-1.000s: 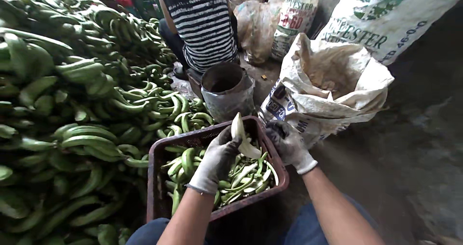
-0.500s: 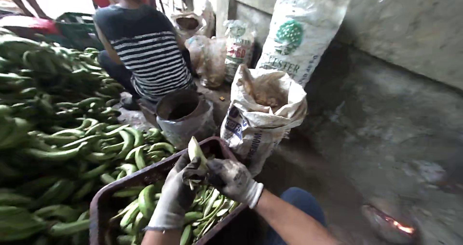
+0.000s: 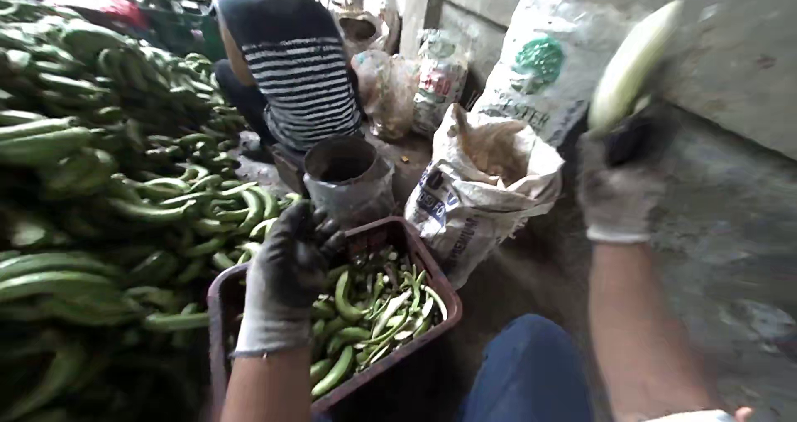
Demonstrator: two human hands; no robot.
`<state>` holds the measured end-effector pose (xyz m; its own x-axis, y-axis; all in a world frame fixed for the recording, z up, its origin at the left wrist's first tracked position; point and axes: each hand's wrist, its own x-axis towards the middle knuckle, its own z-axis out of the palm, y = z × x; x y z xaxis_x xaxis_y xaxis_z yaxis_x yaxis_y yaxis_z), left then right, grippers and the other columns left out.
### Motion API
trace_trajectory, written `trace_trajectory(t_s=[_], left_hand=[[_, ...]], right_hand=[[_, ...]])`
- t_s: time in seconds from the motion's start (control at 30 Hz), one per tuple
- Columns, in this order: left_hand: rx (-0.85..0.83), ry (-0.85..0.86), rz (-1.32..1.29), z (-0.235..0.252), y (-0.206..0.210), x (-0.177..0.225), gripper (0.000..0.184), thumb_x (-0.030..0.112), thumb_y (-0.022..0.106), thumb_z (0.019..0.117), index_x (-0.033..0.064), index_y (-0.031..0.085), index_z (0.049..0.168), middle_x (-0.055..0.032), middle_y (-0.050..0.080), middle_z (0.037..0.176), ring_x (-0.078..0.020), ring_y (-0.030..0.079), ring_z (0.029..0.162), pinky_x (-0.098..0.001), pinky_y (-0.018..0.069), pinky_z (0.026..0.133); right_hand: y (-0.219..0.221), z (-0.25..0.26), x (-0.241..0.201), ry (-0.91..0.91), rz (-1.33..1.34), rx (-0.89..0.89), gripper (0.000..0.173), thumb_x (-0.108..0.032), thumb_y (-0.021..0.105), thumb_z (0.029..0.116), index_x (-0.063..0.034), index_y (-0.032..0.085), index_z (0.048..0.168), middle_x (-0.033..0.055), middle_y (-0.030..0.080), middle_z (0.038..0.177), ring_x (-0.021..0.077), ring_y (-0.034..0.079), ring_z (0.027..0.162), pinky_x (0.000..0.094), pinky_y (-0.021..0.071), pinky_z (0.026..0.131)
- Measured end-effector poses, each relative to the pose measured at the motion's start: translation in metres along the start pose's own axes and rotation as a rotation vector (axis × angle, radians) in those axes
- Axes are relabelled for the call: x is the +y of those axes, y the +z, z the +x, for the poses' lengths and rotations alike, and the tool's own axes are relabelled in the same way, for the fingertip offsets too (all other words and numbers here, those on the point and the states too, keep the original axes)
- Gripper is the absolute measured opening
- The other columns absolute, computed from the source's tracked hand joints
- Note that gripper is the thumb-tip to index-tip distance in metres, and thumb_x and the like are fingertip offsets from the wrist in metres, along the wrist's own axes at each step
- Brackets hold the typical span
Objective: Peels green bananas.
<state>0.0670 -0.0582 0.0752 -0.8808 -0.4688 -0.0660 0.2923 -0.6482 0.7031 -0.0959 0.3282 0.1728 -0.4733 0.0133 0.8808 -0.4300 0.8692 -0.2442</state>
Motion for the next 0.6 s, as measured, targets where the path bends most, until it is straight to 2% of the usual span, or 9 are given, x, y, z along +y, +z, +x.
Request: trace_trajectory(t_s=[0.07, 0.1, 0.17, 0.2, 0.3, 0.37, 0.43, 0.5, 0.6], left_hand=[[0.043, 0.027, -0.012, 0.002, -0.006, 0.011, 0.029, 0.031, 0.061, 0.1007, 0.0138, 0.06, 0.124, -0.0073, 0.066, 0.11, -0.0229, 0.068, 0.097, -0.045, 0.0587, 0.086], [0.052, 0.042, -0.011, 0.001, -0.009, 0.014, 0.028, 0.032, 0.062, 0.0996, 0.0149, 0.06, 0.122, -0.0057, 0.065, 0.107, -0.0212, 0.067, 0.094, -0.0436, 0.0586, 0.084], [0.045, 0.068, 0.009, -0.002, -0.014, 0.016, 0.027, 0.035, 0.061, 0.1, 0.0179, 0.061, 0.121, -0.0027, 0.065, 0.104, -0.0177, 0.066, 0.091, -0.0402, 0.058, 0.082], [0.039, 0.079, 0.019, -0.003, -0.016, 0.016, 0.027, 0.036, 0.06, 0.1005, 0.019, 0.061, 0.121, -0.0019, 0.065, 0.103, -0.017, 0.066, 0.09, -0.04, 0.0578, 0.081], [0.037, 0.092, 0.04, -0.005, -0.015, 0.014, 0.027, 0.037, 0.058, 0.1013, 0.0197, 0.059, 0.123, -0.0021, 0.065, 0.104, -0.0172, 0.065, 0.088, -0.0404, 0.0568, 0.081], [0.037, 0.082, 0.05, -0.006, -0.015, 0.009, 0.029, 0.039, 0.056, 0.1024, 0.0196, 0.059, 0.125, -0.0026, 0.066, 0.104, -0.0171, 0.066, 0.088, -0.039, 0.0573, 0.079], [0.028, 0.063, 0.066, -0.003, -0.013, 0.006, 0.029, 0.04, 0.055, 0.1027, 0.0202, 0.059, 0.123, -0.0014, 0.064, 0.101, -0.0163, 0.064, 0.086, -0.0384, 0.0563, 0.077], [0.044, 0.051, 0.076, 0.0, -0.01, 0.004, 0.031, 0.04, 0.054, 0.1033, 0.0191, 0.059, 0.126, -0.0022, 0.064, 0.103, -0.0177, 0.064, 0.088, -0.0409, 0.0567, 0.08], [0.08, 0.038, 0.049, 0.006, -0.007, -0.001, 0.034, 0.035, 0.054, 0.1049, 0.0139, 0.057, 0.131, -0.0082, 0.066, 0.106, -0.0232, 0.068, 0.091, -0.0461, 0.0584, 0.083]], right_hand=[[0.005, 0.033, 0.002, 0.054, -0.118, -0.133, 0.069, -0.049, 0.059, 0.1003, -0.0055, 0.045, 0.152, 0.0223, 0.057, 0.144, 0.0357, 0.057, 0.132, 0.0541, 0.0442, 0.112], [0.007, 0.043, -0.001, 0.099, -0.175, -0.275, 0.065, -0.045, 0.058, 0.1, -0.0079, 0.045, 0.152, 0.0241, 0.05, 0.15, 0.0419, 0.051, 0.137, 0.0619, 0.0392, 0.114], [0.014, 0.035, -0.022, 0.151, -0.209, -0.506, 0.059, -0.032, 0.063, 0.0979, -0.0062, 0.047, 0.148, 0.0329, 0.045, 0.149, 0.0575, 0.047, 0.132, 0.079, 0.0375, 0.102], [0.017, 0.019, -0.036, 0.148, -0.171, -0.577, 0.057, -0.033, 0.063, 0.0981, -0.0072, 0.047, 0.146, 0.0328, 0.048, 0.144, 0.0577, 0.052, 0.124, 0.08, 0.0417, 0.095], [0.049, -0.059, -0.086, 0.201, 0.178, -0.779, 0.046, -0.032, 0.073, 0.094, -0.0113, 0.058, 0.132, 0.0182, 0.068, 0.112, 0.0356, 0.069, 0.095, 0.0622, 0.0569, 0.08], [0.091, -0.126, -0.116, 0.305, 0.384, -1.067, 0.04, -0.029, 0.076, 0.0908, -0.0082, 0.065, 0.122, 0.0134, 0.071, 0.104, 0.0266, 0.07, 0.093, 0.0522, 0.0592, 0.084], [0.135, -0.2, -0.141, 0.352, 0.457, -1.432, 0.044, -0.027, 0.074, 0.0911, -0.0108, 0.063, 0.13, 0.0117, 0.071, 0.115, 0.0247, 0.07, 0.1, 0.0497, 0.0585, 0.09], [0.169, -0.265, -0.163, 0.301, 0.386, -1.718, 0.057, -0.024, 0.072, 0.0914, -0.0186, 0.055, 0.145, 0.0134, 0.067, 0.128, 0.0299, 0.068, 0.11, 0.0559, 0.0557, 0.094], [0.198, -0.33, -0.177, 0.273, 0.202, -1.806, 0.061, -0.026, 0.071, 0.089, -0.0222, 0.054, 0.148, 0.0141, 0.065, 0.135, 0.0334, 0.062, 0.125, 0.0604, 0.0496, 0.104]])
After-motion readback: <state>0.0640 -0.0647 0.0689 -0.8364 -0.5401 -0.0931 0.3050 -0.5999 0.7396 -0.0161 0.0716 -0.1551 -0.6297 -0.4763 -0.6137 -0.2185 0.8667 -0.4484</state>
